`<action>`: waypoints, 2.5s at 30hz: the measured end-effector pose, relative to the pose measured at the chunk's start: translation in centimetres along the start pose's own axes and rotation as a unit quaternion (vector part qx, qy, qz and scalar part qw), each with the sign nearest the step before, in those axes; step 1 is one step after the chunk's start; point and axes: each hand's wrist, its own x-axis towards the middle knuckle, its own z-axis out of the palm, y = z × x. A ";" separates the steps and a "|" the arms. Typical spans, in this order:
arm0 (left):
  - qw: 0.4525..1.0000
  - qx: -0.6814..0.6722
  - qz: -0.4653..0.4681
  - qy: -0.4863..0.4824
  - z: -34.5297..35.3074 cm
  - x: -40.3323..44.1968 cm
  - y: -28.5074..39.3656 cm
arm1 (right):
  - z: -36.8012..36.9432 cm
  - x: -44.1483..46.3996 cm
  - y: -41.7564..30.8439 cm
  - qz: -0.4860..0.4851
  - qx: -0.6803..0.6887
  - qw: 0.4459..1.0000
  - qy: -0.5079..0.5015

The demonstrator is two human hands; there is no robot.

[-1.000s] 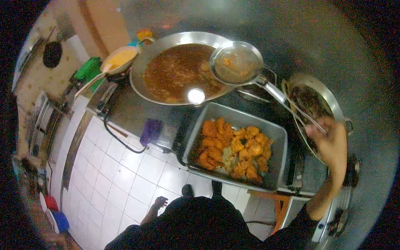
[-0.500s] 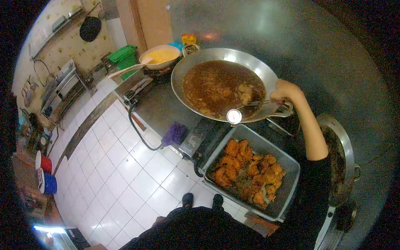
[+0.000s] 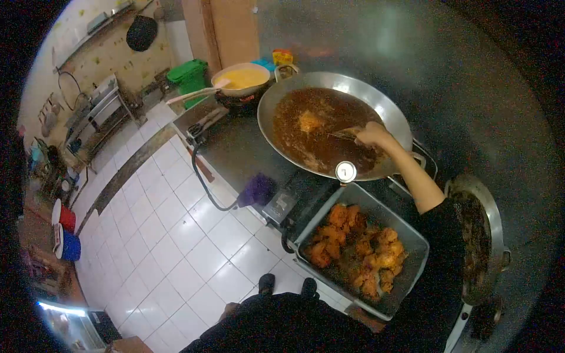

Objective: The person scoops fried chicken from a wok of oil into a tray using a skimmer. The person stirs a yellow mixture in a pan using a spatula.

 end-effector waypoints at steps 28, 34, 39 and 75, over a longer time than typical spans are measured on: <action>0.999 0.025 0.014 0.038 1.1 -1.7 0.1 | 0.7 -1.1 -0.5 0.067 0.242 0.968 0.015; 0.981 -0.138 -0.136 -0.027 0.8 0.4 -0.7 | -0.8 -6.1 -1.3 0.090 0.299 0.950 0.006; 0.933 -0.337 -0.117 -0.044 -0.1 0.4 -0.8 | -3.0 -9.2 0.2 0.087 0.307 0.946 0.064; 0.996 0.015 0.071 -0.054 -5.2 -0.6 4.2 | -4.7 -20.8 3.8 0.057 0.339 0.919 0.195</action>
